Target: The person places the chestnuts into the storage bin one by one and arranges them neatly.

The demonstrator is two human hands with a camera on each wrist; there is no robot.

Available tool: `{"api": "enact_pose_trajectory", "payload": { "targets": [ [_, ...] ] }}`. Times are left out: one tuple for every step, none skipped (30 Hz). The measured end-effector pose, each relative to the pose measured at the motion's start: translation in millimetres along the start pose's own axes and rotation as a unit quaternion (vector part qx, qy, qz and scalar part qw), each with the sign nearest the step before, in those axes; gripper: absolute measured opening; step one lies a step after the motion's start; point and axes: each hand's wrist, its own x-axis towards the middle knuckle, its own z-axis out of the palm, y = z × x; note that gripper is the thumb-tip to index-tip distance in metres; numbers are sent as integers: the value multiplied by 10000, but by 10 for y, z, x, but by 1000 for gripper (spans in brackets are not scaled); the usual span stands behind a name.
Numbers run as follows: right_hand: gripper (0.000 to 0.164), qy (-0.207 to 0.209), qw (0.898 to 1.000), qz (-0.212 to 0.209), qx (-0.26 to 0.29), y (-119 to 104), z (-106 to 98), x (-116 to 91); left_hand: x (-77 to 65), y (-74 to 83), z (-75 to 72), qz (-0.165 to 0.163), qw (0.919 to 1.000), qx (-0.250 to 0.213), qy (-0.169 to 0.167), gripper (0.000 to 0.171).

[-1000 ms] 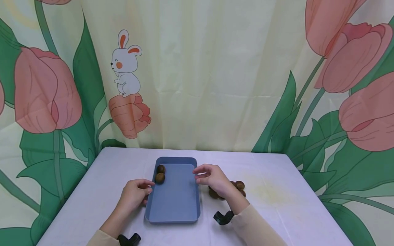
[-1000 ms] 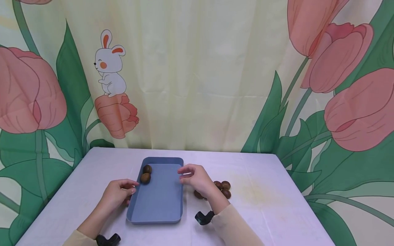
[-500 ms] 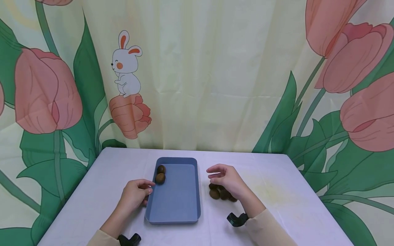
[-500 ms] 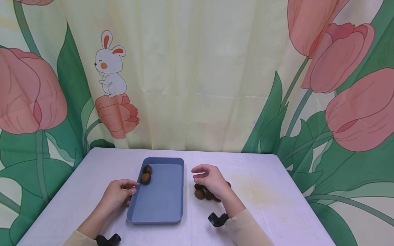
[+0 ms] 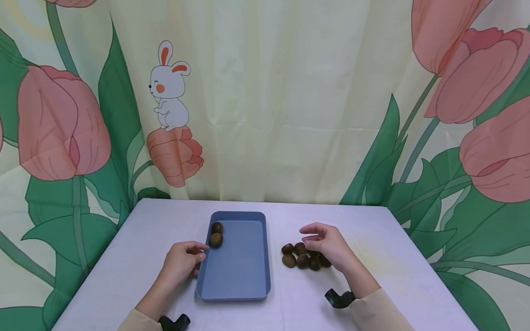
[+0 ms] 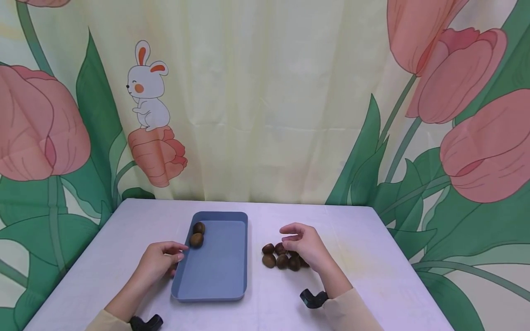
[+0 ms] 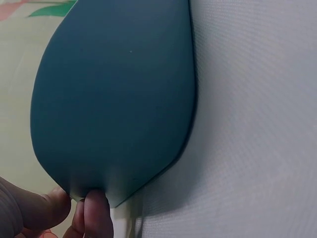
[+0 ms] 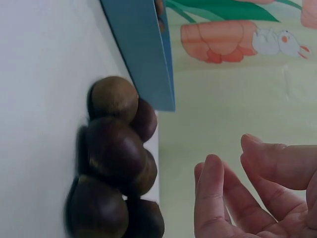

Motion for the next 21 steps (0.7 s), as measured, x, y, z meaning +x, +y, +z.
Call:
{"api": "enact_pose_trajectory", "payload": {
  "targets": [
    [35,25,10000,45,-6,12,-25,-9,2,0,1,2,10000,-6,8,23],
    [36,44,10000,82,-18,26,-50,-16,5,-4,2,-4,10000,-14,16,24],
    [37,65,9999,120,-44,39,-75,-23,6,-4,3,-11,10000,-12,26,24],
    [37,85,9998,153,-80,52,-98,-31,12,-8,6,-20,10000,-11,35,24],
    [37,105,9997,177,-101,68,-121,-36,14,-9,7,-31,10000,-1,38,24],
    [38,131,9996,199,-131,84,-143,-42,17,-11,9,-56,10000,4,42,24],
    [38,168,9995,230,-168,97,-164,-49,18,-9,9,-65,10000,10,38,24],
    [39,183,9993,238,-201,114,-186,-56,21,-11,11,-78,10000,17,37,24],
    [39,198,9993,229,-235,133,-209,-57,22,-10,11,-84,10000,26,37,24],
    [39,209,9992,212,-270,153,-231,-59,23,-13,12,-99,9999,28,40,24],
    [39,233,9991,200,-292,174,-252,-60,21,-11,11,-107,9999,33,39,24],
    [39,261,9989,207,-319,191,-269,-67,21,-12,11,-111,9999,34,36,24],
    [39,284,9989,190,-332,210,-288,-68,19,-13,10,-102,9999,42,35,24],
    [39,295,9988,160,-370,229,-307,-69,18,-14,9,-100,9999,44,33,24],
    [39,323,9986,139,-405,245,-325,-68,16,-13,7,-90,9999,48,30,24],
    [39,345,9983,131,-440,257,-340,-74,15,-13,7,-91,9999,47,27,24],
    [39,377,9981,131,-463,274,-355,-74,15,-12,6,-86,10000,44,24,24],
    [39,404,9979,126,-491,288,-368,-75,18,-12,6,-88,10000,38,23,24],
    [38,425,9976,114,-528,306,-384,-71,17,-11,6,-90,9999,38,25,24],
    [38,444,9973,111,-566,325,-397,-68,19,-11,7,-94,9999,37,26,24],
    [38,466,9971,113,-598,347,-410,-63,21,-9,8,-98,9999,39,28,24]
  ]
}}
